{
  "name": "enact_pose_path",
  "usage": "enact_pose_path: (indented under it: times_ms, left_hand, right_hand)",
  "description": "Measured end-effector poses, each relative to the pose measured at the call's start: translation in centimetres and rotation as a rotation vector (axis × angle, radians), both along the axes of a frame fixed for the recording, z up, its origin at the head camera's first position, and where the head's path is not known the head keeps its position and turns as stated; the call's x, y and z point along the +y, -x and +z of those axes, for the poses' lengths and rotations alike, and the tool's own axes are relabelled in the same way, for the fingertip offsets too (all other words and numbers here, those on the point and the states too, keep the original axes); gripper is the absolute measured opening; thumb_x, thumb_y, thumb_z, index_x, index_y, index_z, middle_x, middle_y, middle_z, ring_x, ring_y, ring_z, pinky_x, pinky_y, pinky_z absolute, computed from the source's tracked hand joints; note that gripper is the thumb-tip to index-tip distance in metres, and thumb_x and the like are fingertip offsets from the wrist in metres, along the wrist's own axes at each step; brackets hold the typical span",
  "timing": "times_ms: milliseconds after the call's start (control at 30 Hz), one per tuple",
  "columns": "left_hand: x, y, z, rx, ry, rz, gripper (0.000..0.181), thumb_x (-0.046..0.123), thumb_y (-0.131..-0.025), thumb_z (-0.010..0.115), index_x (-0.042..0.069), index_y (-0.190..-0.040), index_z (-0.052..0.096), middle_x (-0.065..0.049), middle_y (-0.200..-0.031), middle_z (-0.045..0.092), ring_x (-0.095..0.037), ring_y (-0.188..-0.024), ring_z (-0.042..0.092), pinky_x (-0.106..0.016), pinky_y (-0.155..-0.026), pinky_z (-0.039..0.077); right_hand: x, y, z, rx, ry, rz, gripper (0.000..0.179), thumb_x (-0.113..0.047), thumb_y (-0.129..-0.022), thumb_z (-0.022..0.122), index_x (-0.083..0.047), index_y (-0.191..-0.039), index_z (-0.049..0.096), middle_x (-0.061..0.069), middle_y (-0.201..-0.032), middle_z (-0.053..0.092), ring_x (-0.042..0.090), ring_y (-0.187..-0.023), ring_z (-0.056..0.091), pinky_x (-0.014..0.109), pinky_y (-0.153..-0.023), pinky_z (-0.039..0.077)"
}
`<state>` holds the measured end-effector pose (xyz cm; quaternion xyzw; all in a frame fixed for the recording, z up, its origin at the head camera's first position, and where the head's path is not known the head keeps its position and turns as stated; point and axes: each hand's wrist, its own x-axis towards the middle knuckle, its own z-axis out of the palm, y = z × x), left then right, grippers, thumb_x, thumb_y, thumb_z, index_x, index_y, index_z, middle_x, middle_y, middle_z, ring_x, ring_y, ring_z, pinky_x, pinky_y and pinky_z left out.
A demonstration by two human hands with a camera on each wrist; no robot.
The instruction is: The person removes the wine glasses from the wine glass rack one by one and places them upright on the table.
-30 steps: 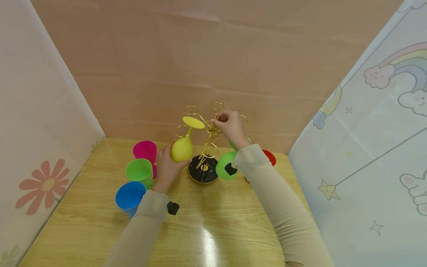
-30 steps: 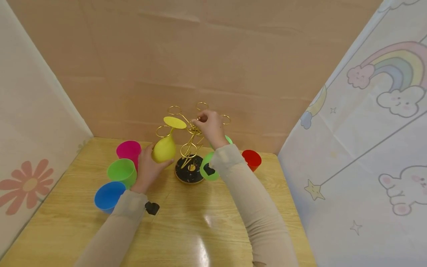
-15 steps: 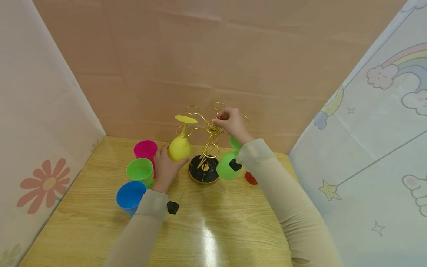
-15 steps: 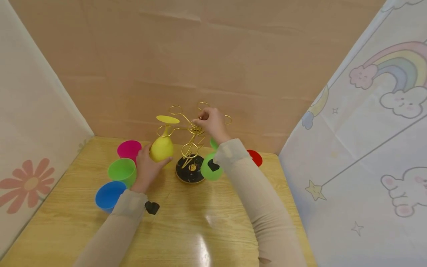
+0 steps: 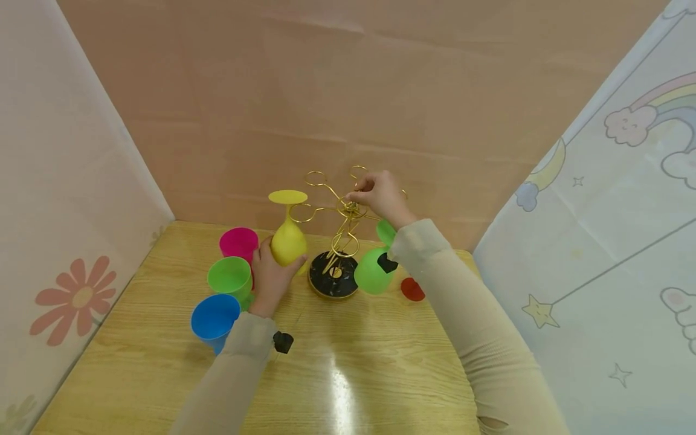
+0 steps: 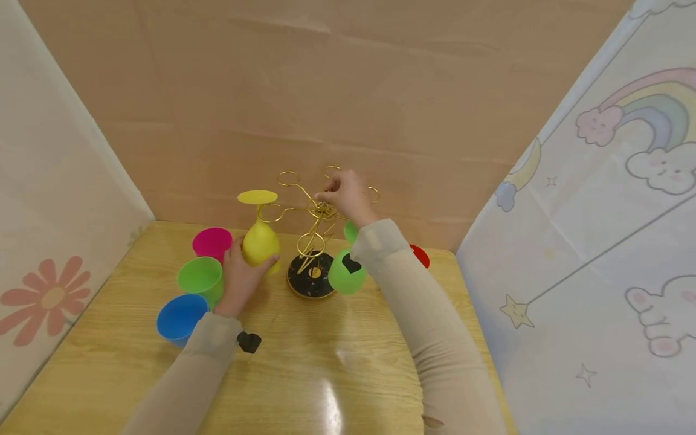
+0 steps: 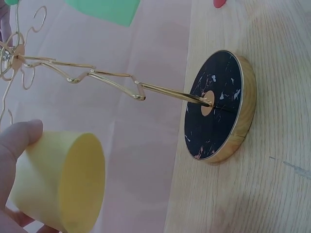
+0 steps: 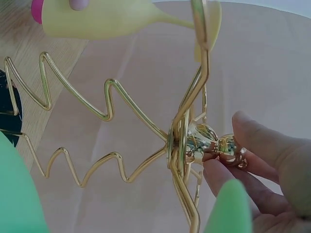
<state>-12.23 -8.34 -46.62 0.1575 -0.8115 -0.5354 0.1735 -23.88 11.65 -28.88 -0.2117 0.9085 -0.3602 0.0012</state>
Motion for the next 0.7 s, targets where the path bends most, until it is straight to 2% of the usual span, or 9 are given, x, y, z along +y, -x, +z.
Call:
enact_pose_path:
  times_ms: [200,500,700]
  left_hand:
    - [0.0,-0.1,-0.1,0.025,-0.014,0.004,0.088,0.034,-0.083,0.084,0.0,-0.148,0.036,-0.025,-0.137,0.041,-0.04,-0.123,0.039,-0.058,-0.1,0.039]
    - [0.0,0.0,-0.4,-0.009,-0.001,0.051,0.087,0.033,-0.086,0.082,-0.004,-0.147,0.032,-0.029,-0.135,0.041,-0.042,-0.123,0.039,-0.058,-0.103,0.037]
    - [0.1,-0.3,-0.8,-0.004,-0.019,0.066,0.086,0.037,-0.087,0.078,-0.007,-0.146,0.032,-0.029,-0.133,0.04,-0.041,-0.121,0.038,-0.058,-0.101,0.038]
  right_hand:
    - [-0.5,-0.2,0.3,0.001,-0.049,-0.011,0.017,-0.018,-0.087,0.082,-0.004,-0.088,0.074,0.007,-0.084,0.069,0.019,-0.075,0.059,0.029,-0.065,0.049]
    - [-1.4,-0.2,0.5,0.05,-0.125,-0.07,0.021,-0.023,-0.087,0.083,-0.005,-0.083,0.073,0.007,-0.076,0.072,0.018,-0.067,0.066,0.027,-0.063,0.05]
    - [-1.7,-0.1,0.6,0.037,-0.129,-0.1,0.023,-0.023,-0.087,0.083,-0.004,-0.079,0.071,0.009,-0.075,0.072,0.019,-0.067,0.066,0.025,-0.059,0.046]
